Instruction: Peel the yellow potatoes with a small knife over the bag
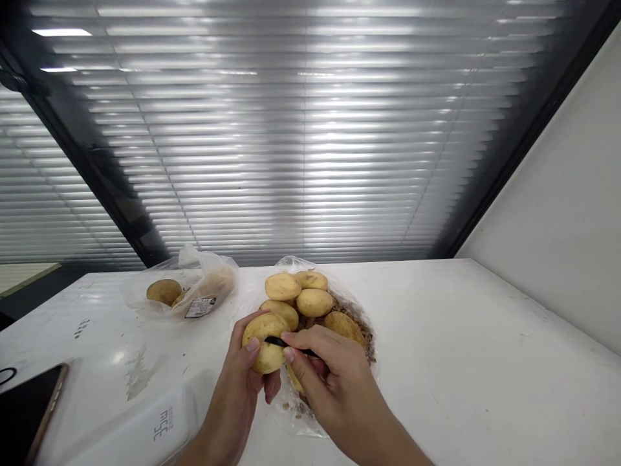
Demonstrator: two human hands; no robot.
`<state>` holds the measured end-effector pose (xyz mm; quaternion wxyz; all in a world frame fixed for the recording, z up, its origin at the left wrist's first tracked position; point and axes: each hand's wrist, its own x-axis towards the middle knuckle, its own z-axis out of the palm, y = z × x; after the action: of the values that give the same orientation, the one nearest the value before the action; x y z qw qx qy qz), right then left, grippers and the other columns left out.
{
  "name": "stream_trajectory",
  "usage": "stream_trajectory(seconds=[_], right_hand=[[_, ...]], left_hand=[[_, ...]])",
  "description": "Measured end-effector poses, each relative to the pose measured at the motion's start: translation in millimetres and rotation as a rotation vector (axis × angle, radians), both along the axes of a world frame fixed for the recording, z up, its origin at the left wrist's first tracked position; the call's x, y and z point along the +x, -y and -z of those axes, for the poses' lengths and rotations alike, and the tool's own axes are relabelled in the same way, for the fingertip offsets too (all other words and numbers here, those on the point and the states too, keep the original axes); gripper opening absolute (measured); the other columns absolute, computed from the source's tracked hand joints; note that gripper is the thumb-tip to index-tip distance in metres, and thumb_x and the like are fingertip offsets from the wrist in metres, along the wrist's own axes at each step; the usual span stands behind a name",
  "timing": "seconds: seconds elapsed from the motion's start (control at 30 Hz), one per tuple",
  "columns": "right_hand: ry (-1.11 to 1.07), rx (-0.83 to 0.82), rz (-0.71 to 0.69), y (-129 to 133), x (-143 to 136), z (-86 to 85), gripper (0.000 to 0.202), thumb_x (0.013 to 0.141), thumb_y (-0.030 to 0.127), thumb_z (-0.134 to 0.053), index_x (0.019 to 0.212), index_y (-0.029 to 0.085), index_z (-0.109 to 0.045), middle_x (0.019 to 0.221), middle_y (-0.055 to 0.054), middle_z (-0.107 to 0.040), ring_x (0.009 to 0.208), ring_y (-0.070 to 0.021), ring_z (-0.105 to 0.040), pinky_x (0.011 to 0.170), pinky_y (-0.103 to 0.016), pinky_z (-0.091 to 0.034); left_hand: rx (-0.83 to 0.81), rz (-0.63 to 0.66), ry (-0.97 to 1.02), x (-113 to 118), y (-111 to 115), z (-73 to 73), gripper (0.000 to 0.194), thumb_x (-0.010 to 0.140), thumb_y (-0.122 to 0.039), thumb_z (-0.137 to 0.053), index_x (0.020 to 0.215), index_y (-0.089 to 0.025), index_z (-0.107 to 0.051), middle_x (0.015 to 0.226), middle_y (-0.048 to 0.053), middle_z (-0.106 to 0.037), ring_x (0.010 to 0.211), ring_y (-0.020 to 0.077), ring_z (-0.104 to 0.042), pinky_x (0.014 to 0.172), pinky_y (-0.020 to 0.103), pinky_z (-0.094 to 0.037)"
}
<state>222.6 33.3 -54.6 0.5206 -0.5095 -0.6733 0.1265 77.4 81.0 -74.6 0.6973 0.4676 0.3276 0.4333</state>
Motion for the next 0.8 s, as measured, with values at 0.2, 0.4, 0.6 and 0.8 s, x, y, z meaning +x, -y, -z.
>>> stream_trajectory(seconds=[0.2, 0.4, 0.6, 0.8], right_hand=[[0.025, 0.012, 0.016, 0.4, -0.9, -3.1, 0.015, 0.093, 0.019, -0.06, 0.099, 0.022, -0.073, 0.068, 0.004, -0.064, 0.055, -0.0075, -0.055, 0.053, -0.017, -0.046], [0.027, 0.033, 0.034, 1.0, -1.5, -0.4, 0.016, 0.093, 0.017, -0.061, 0.101, 0.023, -0.072, 0.07, 0.004, -0.067, 0.056, -0.0078, -0.057, 0.054, -0.017, -0.047], [0.026, 0.028, 0.062, 0.5, -4.5, 1.4, 0.015, 0.094, 0.018, -0.06, 0.102, 0.023, -0.072, 0.075, 0.003, -0.07, 0.058, -0.008, -0.06, 0.054, -0.017, -0.048], [0.048, 0.072, 0.067, 0.4, -4.6, 2.4, 0.017, 0.093, 0.016, -0.06, 0.104, 0.024, -0.071, 0.072, 0.004, -0.069, 0.056, -0.0079, -0.059, 0.054, -0.018, -0.049]], left_hand=[[-0.004, -0.026, 0.036, 1.3, 0.8, -1.0, 0.043, 0.094, -0.053, -0.051, 0.126, -0.024, -0.047, 0.067, -0.006, -0.048, 0.055, 0.0112, -0.039, 0.051, 0.023, -0.034], [-0.012, -0.07, 0.074, 1.5, -0.1, -3.9, 0.044, 0.091, -0.053, -0.055, 0.122, -0.023, -0.048, 0.073, -0.004, -0.051, 0.055, 0.0099, -0.039, 0.049, 0.022, -0.033], [-0.004, -0.061, 0.06, 2.7, 1.3, -1.0, 0.042, 0.095, -0.053, -0.05, 0.123, -0.023, -0.047, 0.068, -0.006, -0.046, 0.054, 0.0101, -0.038, 0.049, 0.022, -0.033], [-0.025, -0.062, 0.107, 2.5, 0.8, -1.4, 0.042, 0.093, -0.054, -0.054, 0.121, -0.022, -0.049, 0.073, -0.005, -0.05, 0.053, 0.0085, -0.04, 0.049, 0.021, -0.034]])
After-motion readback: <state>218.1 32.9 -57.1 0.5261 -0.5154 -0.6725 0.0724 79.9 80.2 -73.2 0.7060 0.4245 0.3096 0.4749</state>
